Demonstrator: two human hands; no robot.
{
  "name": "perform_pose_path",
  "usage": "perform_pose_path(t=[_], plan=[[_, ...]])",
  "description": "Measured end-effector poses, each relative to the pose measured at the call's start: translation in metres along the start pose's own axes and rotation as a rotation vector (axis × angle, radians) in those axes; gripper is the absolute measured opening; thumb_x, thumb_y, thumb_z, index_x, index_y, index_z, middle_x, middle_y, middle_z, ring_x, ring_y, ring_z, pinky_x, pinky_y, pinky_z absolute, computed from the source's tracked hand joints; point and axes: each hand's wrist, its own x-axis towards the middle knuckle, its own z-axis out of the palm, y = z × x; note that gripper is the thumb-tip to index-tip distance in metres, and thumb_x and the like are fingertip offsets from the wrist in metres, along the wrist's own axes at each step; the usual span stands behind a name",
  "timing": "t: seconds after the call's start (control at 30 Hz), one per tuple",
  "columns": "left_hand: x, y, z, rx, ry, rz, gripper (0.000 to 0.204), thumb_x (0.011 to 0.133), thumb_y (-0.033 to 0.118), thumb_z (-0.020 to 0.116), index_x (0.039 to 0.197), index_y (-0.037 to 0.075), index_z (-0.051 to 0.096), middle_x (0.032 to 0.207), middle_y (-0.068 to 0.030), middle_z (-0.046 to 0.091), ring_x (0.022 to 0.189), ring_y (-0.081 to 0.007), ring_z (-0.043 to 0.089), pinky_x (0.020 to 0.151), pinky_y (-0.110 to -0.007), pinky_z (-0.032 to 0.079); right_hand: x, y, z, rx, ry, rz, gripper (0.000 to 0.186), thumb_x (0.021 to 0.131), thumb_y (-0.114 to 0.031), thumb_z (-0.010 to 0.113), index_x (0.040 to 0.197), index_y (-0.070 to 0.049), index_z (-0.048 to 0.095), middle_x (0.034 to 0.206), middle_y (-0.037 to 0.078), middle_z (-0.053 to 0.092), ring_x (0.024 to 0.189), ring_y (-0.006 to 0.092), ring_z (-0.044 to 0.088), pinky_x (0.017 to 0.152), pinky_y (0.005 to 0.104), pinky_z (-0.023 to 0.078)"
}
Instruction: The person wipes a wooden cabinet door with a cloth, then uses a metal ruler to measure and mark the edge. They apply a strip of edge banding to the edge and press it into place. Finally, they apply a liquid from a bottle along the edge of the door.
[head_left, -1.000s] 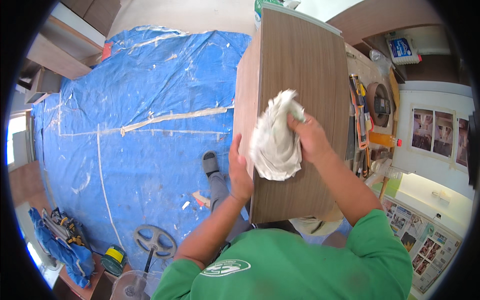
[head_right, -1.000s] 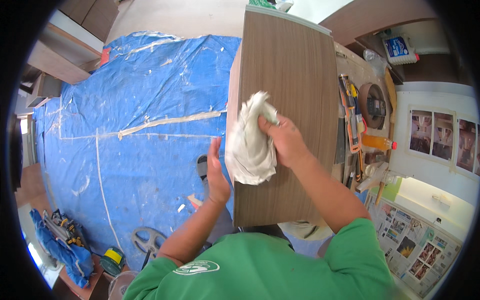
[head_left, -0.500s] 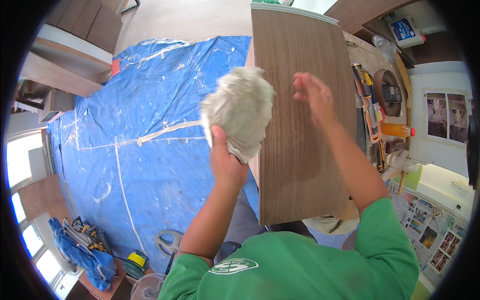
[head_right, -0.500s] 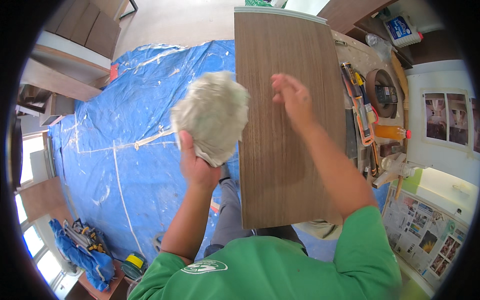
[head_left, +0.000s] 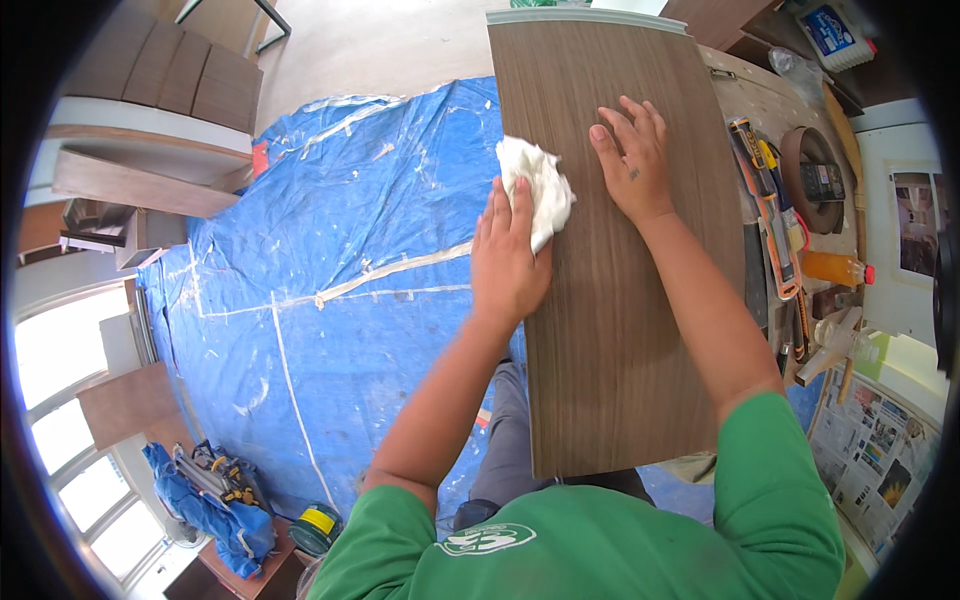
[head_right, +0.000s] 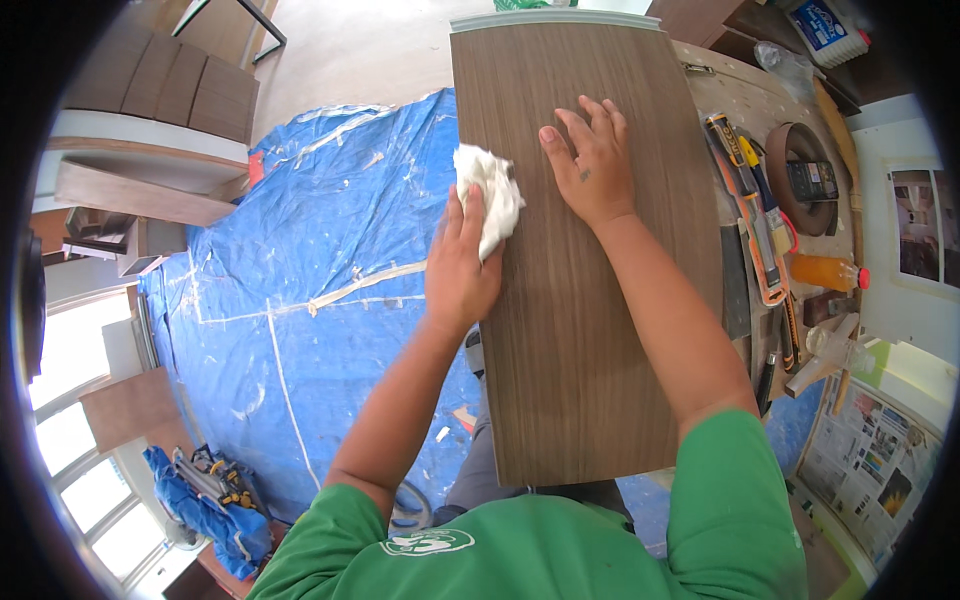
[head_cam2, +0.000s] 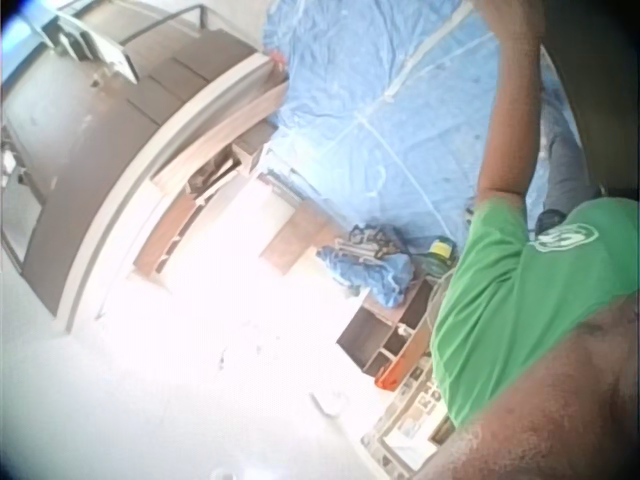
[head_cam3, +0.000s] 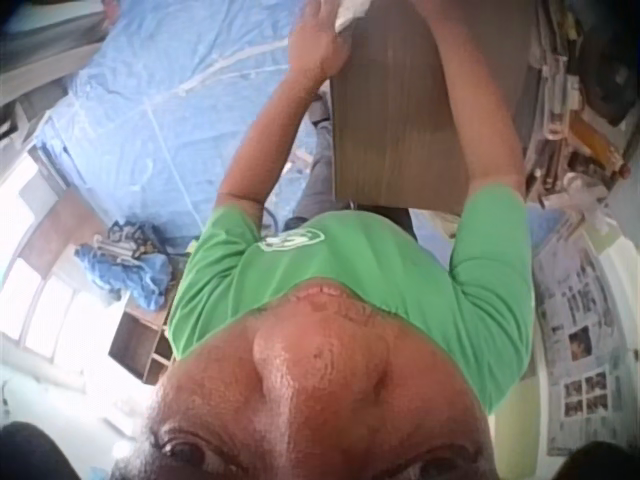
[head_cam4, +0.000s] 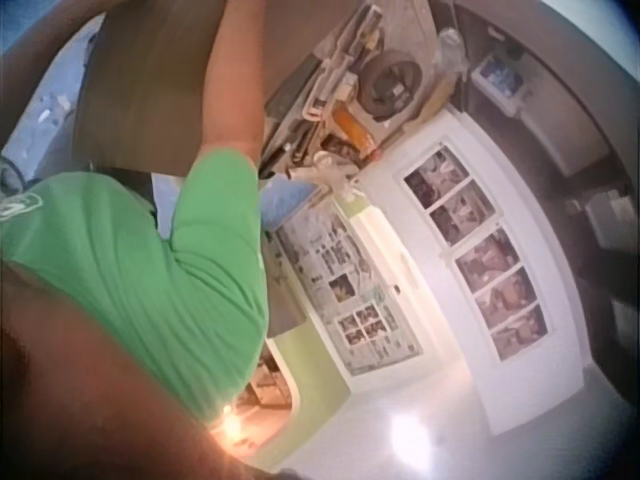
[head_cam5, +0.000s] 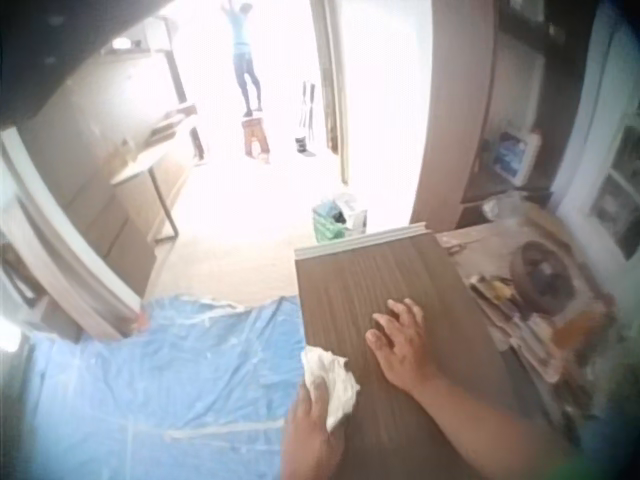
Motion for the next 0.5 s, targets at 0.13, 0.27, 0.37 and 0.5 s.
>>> perform_pose_path(t=[0.13,0.27,0.37,0.5], plan=[[0.069,-0.020,0.001,0.141,0.067,0.018,0.065,0.100,0.024,0.063,0.158,0.007,0.042,0.158,-0.0319,0.043,0.137,-0.0501,0.050,0.113,-0.052,0.042,0.003,-0.011,-0.003,0.003,-0.034,-0.002,0.057,0.105,-0.055,0.054,0.130,-0.007,0.071,0.150,0.020,0.055,0.146,0.0451,0.038,0.120,0.0523,0.034],[0.150,-0.032,-0.003,0.210,0.036,-0.020,0.061,0.102,0.033,0.058,0.158,0.012,0.044,0.158,-0.0234,0.047,0.135,-0.0454,0.055,0.112,-0.051,0.044,0.004,-0.012,-0.003,0.032,-0.045,0.016,0.060,0.105,-0.057,0.052,0.131,-0.007,0.071,0.152,0.019,0.054,0.148,0.0442,0.037,0.121,0.0515,0.033],[0.210,-0.034,-0.008,0.270,-0.047,-0.081,0.062,0.105,0.043,0.048,0.160,0.016,0.042,0.159,-0.0196,0.048,0.136,-0.0435,0.055,0.114,-0.049,0.044,0.004,-0.010,-0.005,0.017,-0.063,0.035,0.062,0.105,-0.059,0.049,0.132,-0.007,0.070,0.152,0.018,0.054,0.149,0.0431,0.036,0.122,0.0511,0.032],[0.271,-0.044,-0.011,0.267,-0.043,-0.102,0.062,0.106,0.048,0.041,0.161,0.019,0.041,0.160,-0.0185,0.047,0.138,-0.0418,0.054,0.116,-0.049,0.042,0.004,-0.014,-0.006,0.026,-0.089,0.043,0.064,0.106,-0.061,0.046,0.133,-0.007,0.070,0.153,0.018,0.053,0.151,0.0416,0.034,0.123,0.0504,0.031]])
